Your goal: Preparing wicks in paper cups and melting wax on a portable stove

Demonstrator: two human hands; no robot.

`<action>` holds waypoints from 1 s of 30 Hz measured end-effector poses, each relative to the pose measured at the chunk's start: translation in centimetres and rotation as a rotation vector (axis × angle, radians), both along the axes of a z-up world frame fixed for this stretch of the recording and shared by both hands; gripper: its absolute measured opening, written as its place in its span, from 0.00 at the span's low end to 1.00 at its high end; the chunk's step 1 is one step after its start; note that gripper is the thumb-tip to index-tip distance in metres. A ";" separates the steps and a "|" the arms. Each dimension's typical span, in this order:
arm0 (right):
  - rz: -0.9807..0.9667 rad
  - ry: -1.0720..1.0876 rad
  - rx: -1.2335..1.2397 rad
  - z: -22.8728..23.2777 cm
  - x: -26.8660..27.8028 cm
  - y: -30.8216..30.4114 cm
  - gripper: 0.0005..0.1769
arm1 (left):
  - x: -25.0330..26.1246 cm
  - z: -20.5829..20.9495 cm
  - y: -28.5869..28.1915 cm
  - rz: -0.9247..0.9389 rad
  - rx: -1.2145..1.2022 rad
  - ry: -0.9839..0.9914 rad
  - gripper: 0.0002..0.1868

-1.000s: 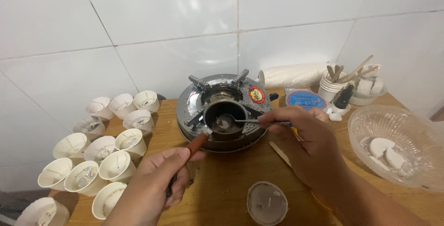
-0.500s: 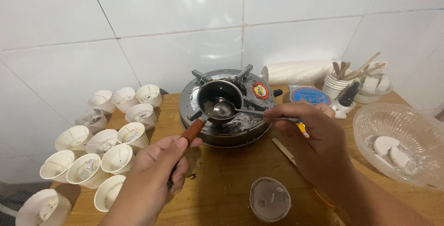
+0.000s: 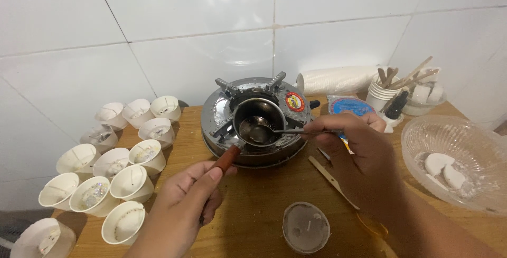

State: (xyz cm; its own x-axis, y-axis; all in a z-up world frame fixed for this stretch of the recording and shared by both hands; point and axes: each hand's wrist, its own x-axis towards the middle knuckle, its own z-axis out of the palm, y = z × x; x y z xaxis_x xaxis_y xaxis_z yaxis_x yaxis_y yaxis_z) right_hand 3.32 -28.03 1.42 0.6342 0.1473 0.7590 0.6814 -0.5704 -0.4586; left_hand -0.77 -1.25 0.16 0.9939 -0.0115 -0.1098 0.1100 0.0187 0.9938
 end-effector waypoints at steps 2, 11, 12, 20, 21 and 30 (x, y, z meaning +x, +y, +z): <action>-0.001 0.003 -0.015 0.0 0.2 -0.4 0.12 | 0.0 -0.8 0.0 -0.013 -0.032 -0.014 0.21; 0.090 0.063 -0.139 1.0 -1.3 -1.2 0.09 | -0.7 -0.7 -0.4 -0.041 0.080 0.012 0.15; 0.058 0.148 -0.088 0.8 -1.3 -1.3 0.11 | -0.7 -0.8 -0.3 -0.029 0.050 0.016 0.13; 0.029 0.317 -0.049 -1.0 -0.7 -2.7 0.16 | -0.7 -1.3 -0.5 -0.004 0.100 0.051 0.14; 0.033 0.423 0.064 -1.1 -0.7 -2.8 0.14 | -0.8 -0.9 -0.8 0.017 0.108 0.088 0.13; 0.103 0.528 0.328 -2.7 -0.3 -2.9 0.12 | -1.0 -2.5 -1.2 0.011 0.106 0.009 0.13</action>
